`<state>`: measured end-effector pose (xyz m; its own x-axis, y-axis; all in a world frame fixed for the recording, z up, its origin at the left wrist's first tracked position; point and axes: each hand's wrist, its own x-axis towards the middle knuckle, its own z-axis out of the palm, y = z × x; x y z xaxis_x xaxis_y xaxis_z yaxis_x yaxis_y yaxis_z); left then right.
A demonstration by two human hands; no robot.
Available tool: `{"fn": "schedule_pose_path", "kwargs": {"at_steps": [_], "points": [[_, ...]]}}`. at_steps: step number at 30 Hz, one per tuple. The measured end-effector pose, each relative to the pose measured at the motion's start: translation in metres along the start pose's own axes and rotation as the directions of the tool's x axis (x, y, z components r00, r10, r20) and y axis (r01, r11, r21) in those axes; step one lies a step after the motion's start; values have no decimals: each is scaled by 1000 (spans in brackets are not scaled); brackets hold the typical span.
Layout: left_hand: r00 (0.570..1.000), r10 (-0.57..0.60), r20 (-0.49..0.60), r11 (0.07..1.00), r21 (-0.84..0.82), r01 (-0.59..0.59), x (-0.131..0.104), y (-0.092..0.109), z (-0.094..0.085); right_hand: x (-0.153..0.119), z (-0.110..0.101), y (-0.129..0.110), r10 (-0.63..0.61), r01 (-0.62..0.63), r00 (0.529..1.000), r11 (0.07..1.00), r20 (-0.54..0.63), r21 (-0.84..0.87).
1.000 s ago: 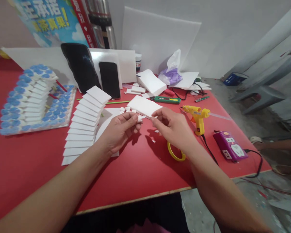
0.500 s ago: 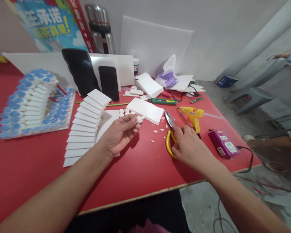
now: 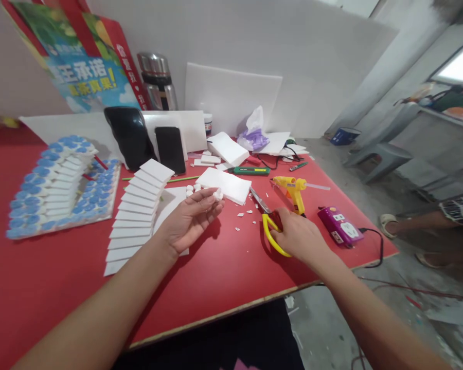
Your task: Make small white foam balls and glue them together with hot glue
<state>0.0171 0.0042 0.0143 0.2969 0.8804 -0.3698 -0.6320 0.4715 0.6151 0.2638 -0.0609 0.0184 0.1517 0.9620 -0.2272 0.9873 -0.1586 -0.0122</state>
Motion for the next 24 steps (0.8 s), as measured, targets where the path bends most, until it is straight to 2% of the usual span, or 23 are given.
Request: {"fn": "schedule_pose_path", "kwargs": {"at_steps": [3, 6, 9, 12, 14, 17, 24], "points": [[1000, 5, -6, 999, 43, -4, 0, 1, 0, -6, 7, 10, -84, 88, 995, 994, -56, 71], [1000, 18, 6, 996, 90, -18, 0, 2, -1, -11, 12, 15, -151, 178, 979, 959, -135, 219], [1000, 24, 17, 994, 110, -25, 0, 2, -1, -15, 11, 15, -113, 197, 969, 891, -220, 409], [999, 29, 27, 993, 110, -31, 0, 2, -1, -21, 6, 11, -65, 183, 973, 798, -220, 574], [999, 33, 33, 995, 96, -36, 0, 2, -1, -25, 4, 6, -84, 219, 969, 738, -234, 639], [998, 39, 45, 995, 86, -43, -1, 1, -1, -28, 7, -6, -168, 324, 941, 698, -294, 638], [993, 64, 98, 984, 159, -79, -1, -2, -1, -23, 15, -33, -297, 444, 892, 710, -340, 546]]}}
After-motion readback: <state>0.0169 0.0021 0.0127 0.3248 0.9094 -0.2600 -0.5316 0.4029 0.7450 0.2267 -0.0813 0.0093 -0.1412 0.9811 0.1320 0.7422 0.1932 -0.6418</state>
